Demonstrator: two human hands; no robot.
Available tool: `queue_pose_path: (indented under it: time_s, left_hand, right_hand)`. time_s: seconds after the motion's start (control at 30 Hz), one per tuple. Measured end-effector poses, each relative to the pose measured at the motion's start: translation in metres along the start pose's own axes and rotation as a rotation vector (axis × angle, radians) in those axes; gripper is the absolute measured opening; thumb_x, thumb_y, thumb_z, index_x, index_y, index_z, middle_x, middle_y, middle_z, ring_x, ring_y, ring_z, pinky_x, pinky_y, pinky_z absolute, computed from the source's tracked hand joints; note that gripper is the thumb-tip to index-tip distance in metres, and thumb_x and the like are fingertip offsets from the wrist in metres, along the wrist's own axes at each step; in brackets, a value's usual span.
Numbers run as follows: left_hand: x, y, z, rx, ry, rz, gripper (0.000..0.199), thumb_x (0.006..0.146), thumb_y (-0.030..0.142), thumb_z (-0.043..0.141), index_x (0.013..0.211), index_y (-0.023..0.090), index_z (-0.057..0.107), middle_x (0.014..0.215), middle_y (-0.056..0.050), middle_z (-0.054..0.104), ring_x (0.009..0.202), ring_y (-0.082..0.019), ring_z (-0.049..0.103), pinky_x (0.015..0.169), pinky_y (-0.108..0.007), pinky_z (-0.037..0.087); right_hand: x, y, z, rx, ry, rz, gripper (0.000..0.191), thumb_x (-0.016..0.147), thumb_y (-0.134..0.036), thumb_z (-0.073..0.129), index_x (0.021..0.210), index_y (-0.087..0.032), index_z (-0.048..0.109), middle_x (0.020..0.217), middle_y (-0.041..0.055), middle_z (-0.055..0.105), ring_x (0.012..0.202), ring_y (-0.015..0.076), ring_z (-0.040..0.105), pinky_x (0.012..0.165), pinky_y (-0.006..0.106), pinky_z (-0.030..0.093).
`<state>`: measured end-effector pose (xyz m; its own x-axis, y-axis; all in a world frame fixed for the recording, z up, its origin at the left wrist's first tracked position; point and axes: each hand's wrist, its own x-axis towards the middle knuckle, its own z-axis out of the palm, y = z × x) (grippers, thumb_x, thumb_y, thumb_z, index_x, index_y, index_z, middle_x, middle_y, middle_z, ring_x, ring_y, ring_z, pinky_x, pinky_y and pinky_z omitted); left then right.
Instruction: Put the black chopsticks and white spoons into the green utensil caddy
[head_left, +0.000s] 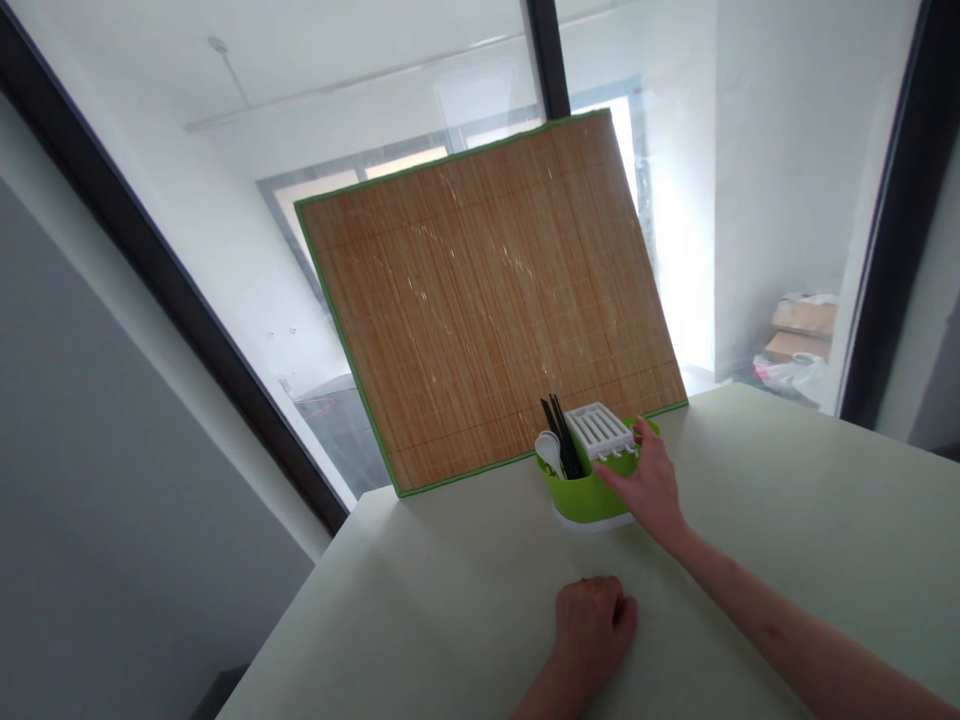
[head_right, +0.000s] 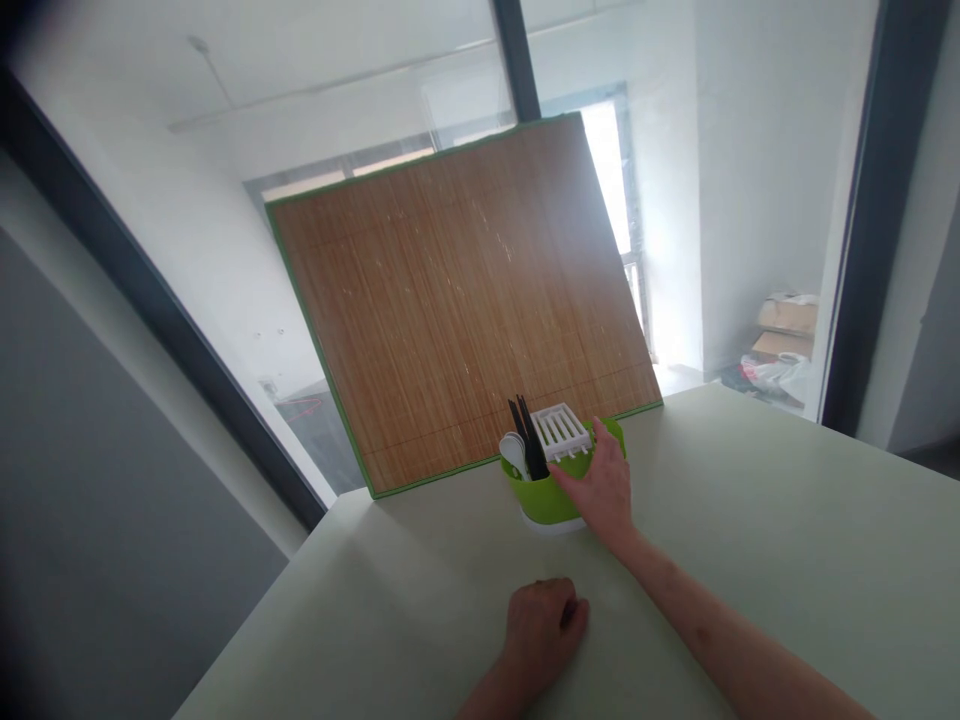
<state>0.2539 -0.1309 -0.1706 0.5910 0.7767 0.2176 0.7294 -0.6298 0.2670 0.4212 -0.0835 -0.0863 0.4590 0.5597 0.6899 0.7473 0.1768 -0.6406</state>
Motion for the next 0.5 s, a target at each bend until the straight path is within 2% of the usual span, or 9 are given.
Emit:
queue_pose_path:
  time_s: [0.1,0.2,0.37,0.5]
  left_hand:
    - [0.000,0.000,0.000,0.001,-0.010,0.010,0.017,0.082,0.030,0.049,0.072,0.021,0.058,0.072,-0.001,0.064,0.067,-0.015,0.056,0.062,-0.026,0.035]
    - [0.001,-0.001,0.000,0.006,-0.017,0.017,0.016,0.083,0.030,0.049,0.073,0.021,0.058,0.073,-0.001,0.064,0.068,-0.016,0.056,0.062,-0.026,0.035]
    - [0.001,-0.001,-0.002,0.004,-0.025,0.011,0.018,0.084,0.031,0.047,0.074,0.021,0.058,0.073,-0.001,0.064,0.068,-0.016,0.056,0.064,-0.026,0.036]
    - [0.001,0.000,-0.004,-0.008,-0.052,0.007,0.019,0.084,0.032,0.046,0.075,0.021,0.059,0.074,-0.001,0.064,0.069,-0.016,0.056,0.065,-0.026,0.036]
  right_hand:
    - [-0.008,0.003,0.017,-0.023,0.002,0.090,0.089,0.070,-0.060,0.062,0.136,-0.013,0.026,0.126,0.0211,0.047,0.115,0.0356,0.045,0.091,0.050,0.039]
    - [-0.011,0.002,0.024,-0.044,0.002,0.125,0.087,0.069,-0.061,0.062,0.133,-0.014,0.028,0.123,0.0211,0.049,0.114,0.0372,0.046,0.089,0.051,0.038]
    - [-0.005,-0.003,0.018,-0.078,-0.065,0.185,0.069,0.070,-0.060,0.060,0.120,-0.016,0.040,0.112,0.0183,0.055,0.104,0.0363,0.052,0.080,0.046,0.043]
    - [0.005,0.005,0.012,-0.099,-0.092,0.217,0.067,0.067,-0.062,0.061,0.114,-0.017,0.044,0.108,0.0155,0.057,0.098,0.0346,0.056,0.073,0.043,0.045]
